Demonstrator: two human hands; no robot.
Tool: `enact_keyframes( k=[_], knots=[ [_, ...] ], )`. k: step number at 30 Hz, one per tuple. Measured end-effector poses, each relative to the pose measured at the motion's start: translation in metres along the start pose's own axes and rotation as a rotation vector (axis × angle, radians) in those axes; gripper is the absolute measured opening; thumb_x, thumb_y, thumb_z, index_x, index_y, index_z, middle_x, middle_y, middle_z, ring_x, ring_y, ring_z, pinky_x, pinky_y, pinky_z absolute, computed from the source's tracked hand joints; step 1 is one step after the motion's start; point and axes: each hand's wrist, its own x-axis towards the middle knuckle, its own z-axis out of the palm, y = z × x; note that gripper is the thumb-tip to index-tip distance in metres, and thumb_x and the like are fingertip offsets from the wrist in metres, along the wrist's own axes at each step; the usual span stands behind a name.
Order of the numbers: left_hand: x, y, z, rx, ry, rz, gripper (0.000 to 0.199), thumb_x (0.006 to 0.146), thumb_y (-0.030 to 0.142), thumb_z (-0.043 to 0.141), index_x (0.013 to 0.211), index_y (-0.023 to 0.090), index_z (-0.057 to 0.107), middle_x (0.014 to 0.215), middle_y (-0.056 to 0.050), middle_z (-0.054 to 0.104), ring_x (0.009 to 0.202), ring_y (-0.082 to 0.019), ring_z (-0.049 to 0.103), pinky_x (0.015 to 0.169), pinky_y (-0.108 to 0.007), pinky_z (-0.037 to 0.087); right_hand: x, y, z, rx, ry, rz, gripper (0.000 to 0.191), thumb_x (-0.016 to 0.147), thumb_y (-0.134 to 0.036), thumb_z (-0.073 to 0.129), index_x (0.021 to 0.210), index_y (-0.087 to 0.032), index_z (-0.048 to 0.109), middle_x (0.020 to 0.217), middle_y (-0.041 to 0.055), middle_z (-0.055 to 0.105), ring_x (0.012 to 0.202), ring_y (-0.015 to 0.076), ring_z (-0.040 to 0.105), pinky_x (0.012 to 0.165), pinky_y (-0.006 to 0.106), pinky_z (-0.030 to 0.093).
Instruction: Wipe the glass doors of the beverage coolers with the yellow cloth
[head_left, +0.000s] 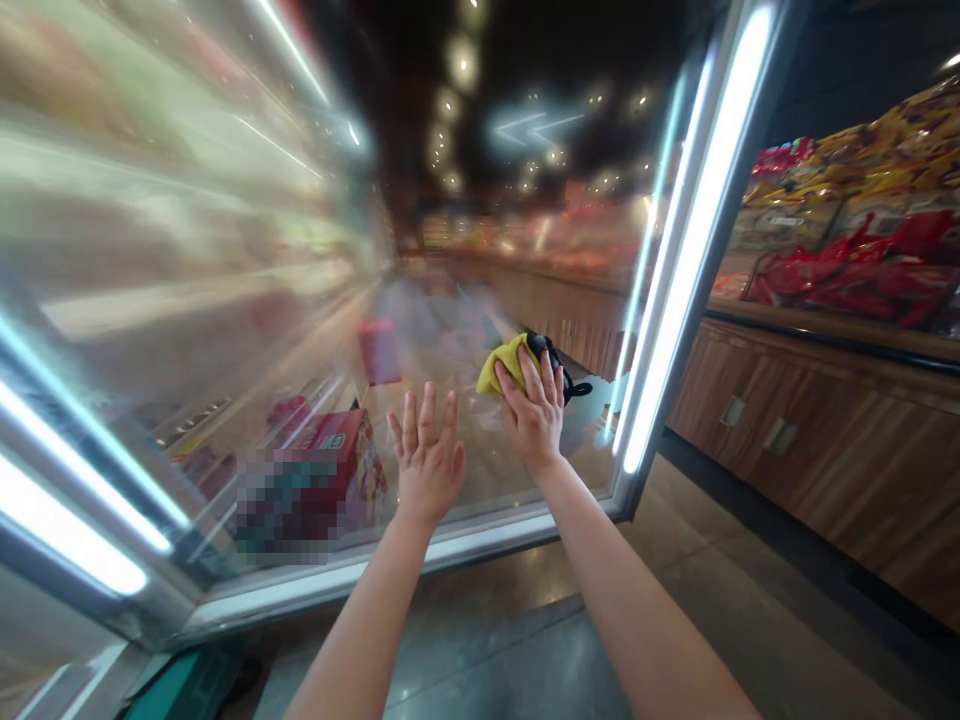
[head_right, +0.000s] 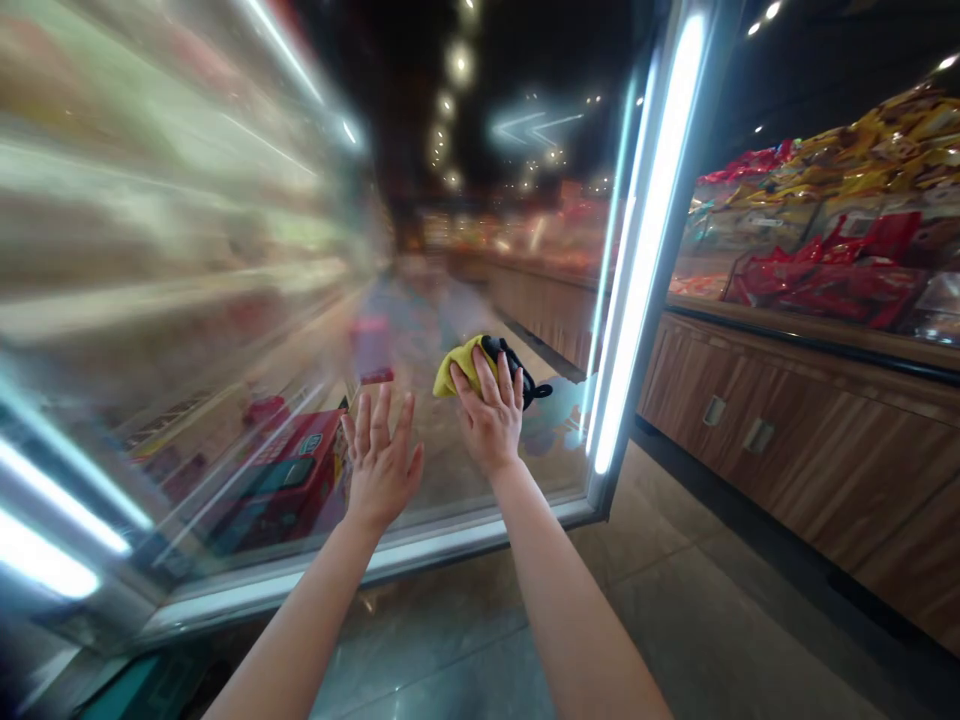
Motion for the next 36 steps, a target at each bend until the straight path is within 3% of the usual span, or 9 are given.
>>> enact_keyframes(
  k=[2, 5, 9, 14, 19, 23, 27, 31, 36],
  knots=[
    [-0.002, -0.01, -0.007, 0.017, 0.005, -0.011, 0.089, 0.09, 0.021, 0.062, 0.164, 0.03, 0.014, 0.173, -0.007, 0.006, 0.159, -0.032, 0.001, 0.128, -0.059, 0.004, -0.017, 0.015, 0.002, -0.015, 0.037, -0.009, 0.042, 0.098, -0.027, 0.052, 0.137, -0.037, 0.064, 0.153, 0.0033, 0.052, 0.151, 0.0277, 0.033, 0.124, 0.056, 0.025],
    [-0.006, -0.027, -0.017, 0.048, 0.006, -0.043, 0.086, 0.09, 0.022, 0.062, 0.163, 0.03, 0.017, 0.173, -0.007, 0.006, 0.159, -0.032, 0.002, 0.128, -0.06, 0.005, -0.02, 0.035, 0.002, -0.007, 0.163, 0.194, 0.04, 0.1, -0.033, 0.047, 0.136, -0.029, 0.066, 0.152, 0.0106, 0.052, 0.149, 0.0309, 0.036, 0.12, 0.06, 0.028],
    [-0.012, -0.044, -0.025, 0.069, 0.002, -0.074, 0.088, 0.09, 0.023, 0.062, 0.163, 0.03, 0.015, 0.173, -0.007, 0.005, 0.159, -0.032, 0.001, 0.128, -0.06, 0.005, 0.015, 0.007, 0.001, 0.023, 0.196, 0.38, 0.05, 0.102, -0.034, 0.039, 0.15, -0.025, 0.05, 0.163, 0.014, 0.036, 0.152, 0.0353, 0.029, 0.117, 0.065, 0.029],
    [-0.017, -0.052, -0.029, 0.063, -0.002, -0.1, 0.091, 0.089, 0.022, 0.062, 0.164, 0.028, 0.01, 0.173, -0.008, 0.005, 0.159, -0.032, 0.001, 0.128, -0.059, 0.006, 0.019, -0.059, 0.01, 0.022, -0.036, 0.04, 0.054, 0.099, -0.032, 0.05, 0.153, -0.036, 0.046, 0.166, 0.0041, 0.034, 0.156, 0.034, 0.018, 0.123, 0.063, 0.019],
    [-0.024, -0.065, -0.034, 0.074, 0.002, -0.096, 0.088, 0.09, 0.02, 0.06, 0.164, 0.029, 0.014, 0.173, -0.008, 0.006, 0.159, -0.033, 0.004, 0.128, -0.061, 0.009, -0.026, -0.027, 0.013, 0.025, -0.006, -0.255, 0.049, 0.095, -0.027, 0.06, 0.141, -0.044, 0.058, 0.15, -0.0005, 0.057, 0.149, 0.0277, 0.036, 0.126, 0.057, 0.016],
    [-0.03, -0.081, -0.039, 0.058, 0.032, -0.107, 0.088, 0.089, 0.02, 0.061, 0.163, 0.032, 0.014, 0.173, -0.005, 0.004, 0.159, -0.033, 0.006, 0.129, -0.059, 0.007, -0.021, 0.0, 0.01, -0.021, 0.073, -0.071, 0.044, 0.099, -0.03, 0.054, 0.141, -0.038, 0.06, 0.155, 0.0044, 0.051, 0.151, 0.0307, 0.032, 0.124, 0.063, 0.017],
    [-0.031, -0.087, -0.039, 0.083, 0.045, -0.11, 0.09, 0.09, 0.02, 0.06, 0.164, 0.033, 0.01, 0.173, -0.006, 0.001, 0.159, -0.032, 0.004, 0.129, -0.058, 0.009, 0.012, -0.043, 0.011, -0.031, 0.037, 0.125, 0.051, 0.102, -0.033, 0.046, 0.152, -0.03, 0.048, 0.167, 0.0095, 0.031, 0.157, 0.0364, 0.014, 0.121, 0.069, 0.018],
    [-0.03, -0.082, -0.034, 0.084, 0.087, -0.086, 0.092, 0.09, 0.019, 0.059, 0.164, 0.029, 0.006, 0.173, -0.008, -0.001, 0.159, -0.031, 0.004, 0.129, -0.056, 0.01, 0.014, -0.085, 0.015, -0.026, -0.098, -0.056, 0.054, 0.099, -0.035, 0.053, 0.153, -0.037, 0.046, 0.167, 0.0039, 0.032, 0.157, 0.0357, 0.012, 0.123, 0.068, 0.013],
    [-0.036, -0.083, -0.032, 0.082, 0.096, -0.062, 0.091, 0.09, 0.017, 0.059, 0.164, 0.027, 0.008, 0.173, -0.01, 0.003, 0.159, -0.032, 0.007, 0.129, -0.056, 0.01, -0.029, -0.047, 0.02, -0.002, -0.045, -0.314, 0.044, 0.097, -0.031, 0.058, 0.14, -0.044, 0.06, 0.15, -0.0012, 0.056, 0.151, 0.0278, 0.033, 0.127, 0.058, 0.014]
  ],
)
